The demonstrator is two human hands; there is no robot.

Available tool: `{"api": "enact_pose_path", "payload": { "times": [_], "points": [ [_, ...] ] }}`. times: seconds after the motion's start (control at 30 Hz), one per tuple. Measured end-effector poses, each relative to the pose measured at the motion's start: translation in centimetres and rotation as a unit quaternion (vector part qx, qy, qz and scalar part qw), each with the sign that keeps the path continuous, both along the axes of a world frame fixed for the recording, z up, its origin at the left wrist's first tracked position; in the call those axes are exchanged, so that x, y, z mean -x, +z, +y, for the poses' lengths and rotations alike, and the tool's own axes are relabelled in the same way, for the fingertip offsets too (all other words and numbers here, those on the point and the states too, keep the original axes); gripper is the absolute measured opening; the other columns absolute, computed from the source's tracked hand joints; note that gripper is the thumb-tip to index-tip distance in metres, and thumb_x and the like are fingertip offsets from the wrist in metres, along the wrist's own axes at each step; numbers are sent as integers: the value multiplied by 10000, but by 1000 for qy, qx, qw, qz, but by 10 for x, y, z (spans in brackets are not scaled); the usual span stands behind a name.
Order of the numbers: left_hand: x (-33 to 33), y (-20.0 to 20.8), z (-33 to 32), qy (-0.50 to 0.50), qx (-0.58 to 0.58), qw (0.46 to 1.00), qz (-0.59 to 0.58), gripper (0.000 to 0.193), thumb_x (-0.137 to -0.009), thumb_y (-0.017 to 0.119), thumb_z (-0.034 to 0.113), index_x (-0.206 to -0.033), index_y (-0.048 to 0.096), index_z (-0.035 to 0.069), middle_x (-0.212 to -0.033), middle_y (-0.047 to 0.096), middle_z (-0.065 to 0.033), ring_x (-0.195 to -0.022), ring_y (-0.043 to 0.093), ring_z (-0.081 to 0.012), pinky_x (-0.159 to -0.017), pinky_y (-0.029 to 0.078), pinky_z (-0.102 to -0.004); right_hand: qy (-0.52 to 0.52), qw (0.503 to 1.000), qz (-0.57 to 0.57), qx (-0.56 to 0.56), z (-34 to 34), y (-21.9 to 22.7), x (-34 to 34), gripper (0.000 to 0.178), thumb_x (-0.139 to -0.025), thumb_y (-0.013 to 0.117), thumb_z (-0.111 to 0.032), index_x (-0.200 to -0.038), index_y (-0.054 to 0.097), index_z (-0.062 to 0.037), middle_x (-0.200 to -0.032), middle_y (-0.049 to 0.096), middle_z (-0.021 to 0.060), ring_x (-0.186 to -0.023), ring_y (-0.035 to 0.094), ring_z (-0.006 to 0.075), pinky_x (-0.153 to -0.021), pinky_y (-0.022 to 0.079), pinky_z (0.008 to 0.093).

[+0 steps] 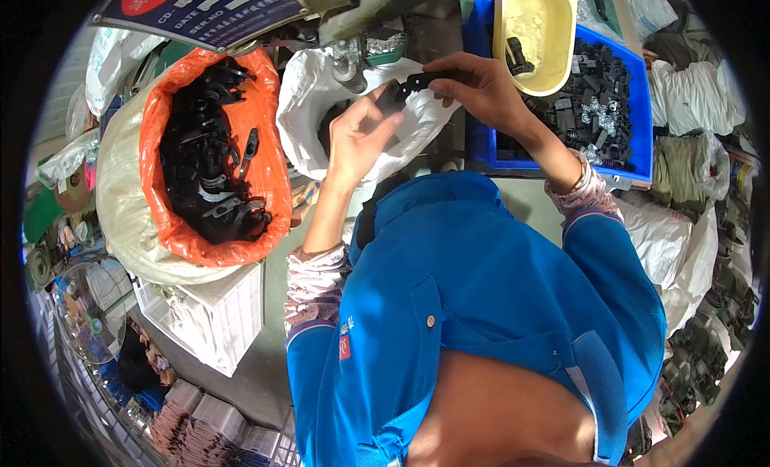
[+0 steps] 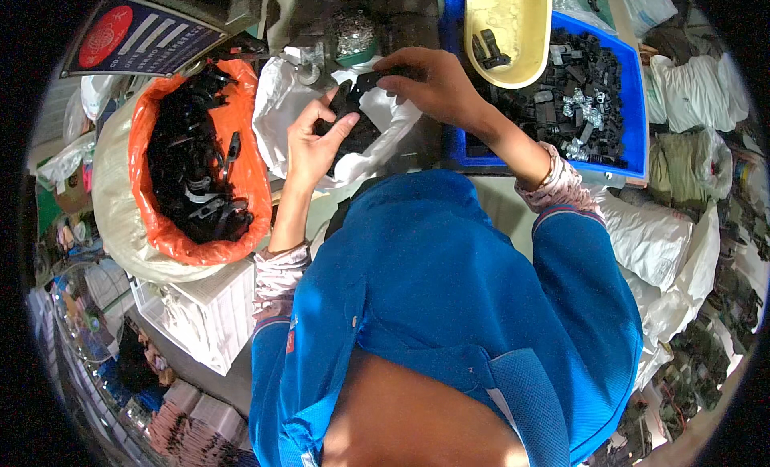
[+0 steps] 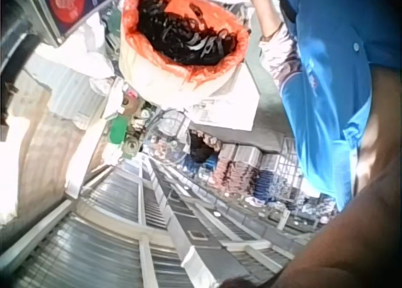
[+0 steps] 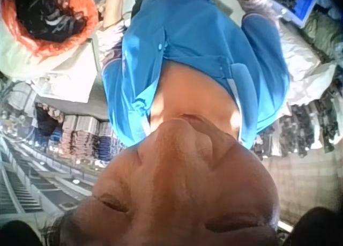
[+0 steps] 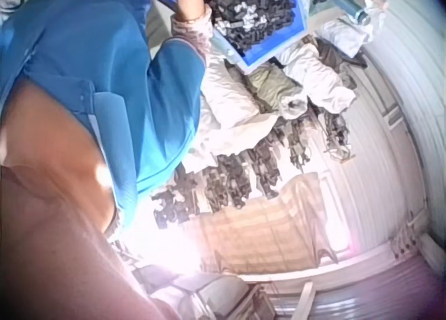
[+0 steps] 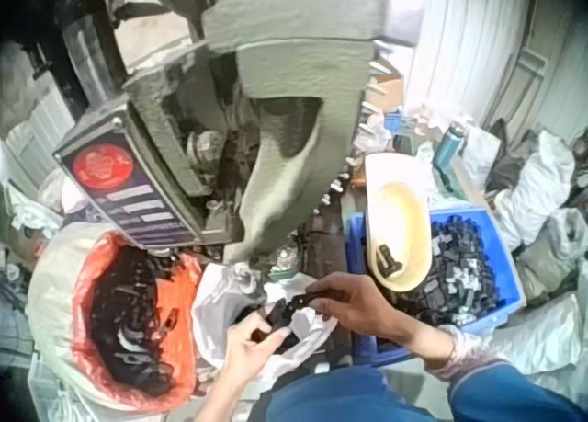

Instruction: The person repeatedly picks small black plastic parts from a blue bin and a white sack, joins them by hand, and places the assembled units into a yellow bowl. The person also transfers a batch of parts from the bowl into a white sack.

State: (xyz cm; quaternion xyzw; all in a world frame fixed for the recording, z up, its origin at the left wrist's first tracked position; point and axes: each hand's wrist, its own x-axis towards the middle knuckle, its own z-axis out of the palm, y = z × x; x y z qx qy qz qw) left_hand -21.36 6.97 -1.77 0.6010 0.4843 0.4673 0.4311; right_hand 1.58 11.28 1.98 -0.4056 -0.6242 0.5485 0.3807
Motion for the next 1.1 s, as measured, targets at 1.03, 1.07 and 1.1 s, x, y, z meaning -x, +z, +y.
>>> {"api": "enact_pose_path", "payload": {
  "times": [1.03,1.07,1.1],
  "points": [
    [100,56,94,-134,-136,931,312,356,-770,770,169,-1091,686,42,-703,585,-96,-599,551,-217,-587,466,-312,-87,977,-166,-103,44,-20,102,246,-884,717,-216,-1104,706,-106,-927,721,128,-806,706,220,-700,546,328],
    [99,56,96,-147,-111,927,328,350,-776,769,185,-1087,687,47,-688,567,-92,-584,528,-217,-577,454,-308,-86,973,-206,-60,47,-25,101,248,-890,713,-223,-1110,708,-109,-905,725,124,-797,707,210,-696,547,324],
    [100,53,106,-165,-70,912,369,337,-790,765,221,-1069,684,52,-683,554,-95,-572,504,-203,-569,441,-304,-81,983,-146,-74,50,-28,100,266,-897,708,-241,-1124,711,-101,-822,726,106,-716,695,170,-633,545,301]
  ]
}}
